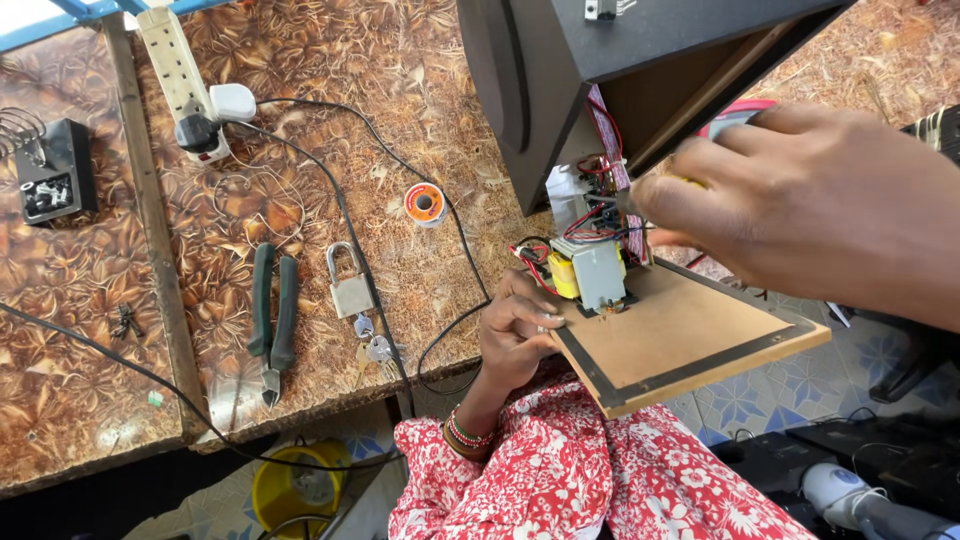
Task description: The person repairs an electronic speaker by soldering wires to a circuit board and using a screwdriver to tighten components.
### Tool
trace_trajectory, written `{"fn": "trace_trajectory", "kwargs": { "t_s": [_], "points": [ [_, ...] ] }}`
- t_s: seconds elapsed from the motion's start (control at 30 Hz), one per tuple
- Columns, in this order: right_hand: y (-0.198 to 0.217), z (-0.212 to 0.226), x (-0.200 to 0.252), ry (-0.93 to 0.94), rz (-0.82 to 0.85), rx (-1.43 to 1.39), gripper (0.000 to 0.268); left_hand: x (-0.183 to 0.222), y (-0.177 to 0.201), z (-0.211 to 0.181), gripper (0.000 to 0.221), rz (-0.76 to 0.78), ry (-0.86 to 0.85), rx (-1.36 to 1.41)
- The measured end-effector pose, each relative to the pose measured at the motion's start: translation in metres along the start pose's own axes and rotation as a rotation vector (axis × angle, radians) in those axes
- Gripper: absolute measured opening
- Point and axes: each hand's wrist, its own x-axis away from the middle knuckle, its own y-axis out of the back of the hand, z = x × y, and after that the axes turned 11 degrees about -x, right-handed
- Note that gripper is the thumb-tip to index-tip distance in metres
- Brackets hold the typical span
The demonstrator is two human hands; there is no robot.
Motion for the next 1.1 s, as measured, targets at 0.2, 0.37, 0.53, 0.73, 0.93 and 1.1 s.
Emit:
{"fn": "trace_trajectory", "kwargs": {
  "t_s": [0.2, 0.37, 0.53, 0.73, 0.93, 1.1],
  "points": [
    [-0.012, 0.002, 0.011, -0.200, -0.049, 0.190, 0.077, 0.003, -0.001, 0.001, 0.026, -0.034, 0.014, -0.025],
    [-0.001, 0.004, -0.002, -0.155, 0.039, -0.031, 0.050, 0.001, -0.001, -0.006, 0.025, -0.019, -0.030, -0.129],
    [-0.008, 0.006, 0.006, -0.126, 0.007, 0.041, 0.045, 0.000, 0.000, -0.009, 0.026, -0.015, -0.058, -0.205],
    [-0.011, 0.008, 0.014, -0.296, -0.011, 0.126, 0.070, 0.003, -0.004, -0.014, 0.026, -0.049, -0.052, -0.224],
    [-0.180, -0.006, 0.077, -0.716, -0.217, -0.707, 0.037, 0.014, -0.006, -0.012, 0.032, -0.077, -0.137, -0.449],
    [-0.281, -0.010, 0.182, -1.144, -0.330, -1.151, 0.042, 0.018, -0.013, -0.009, 0.044, -0.124, -0.222, -0.594]
  ]
}}
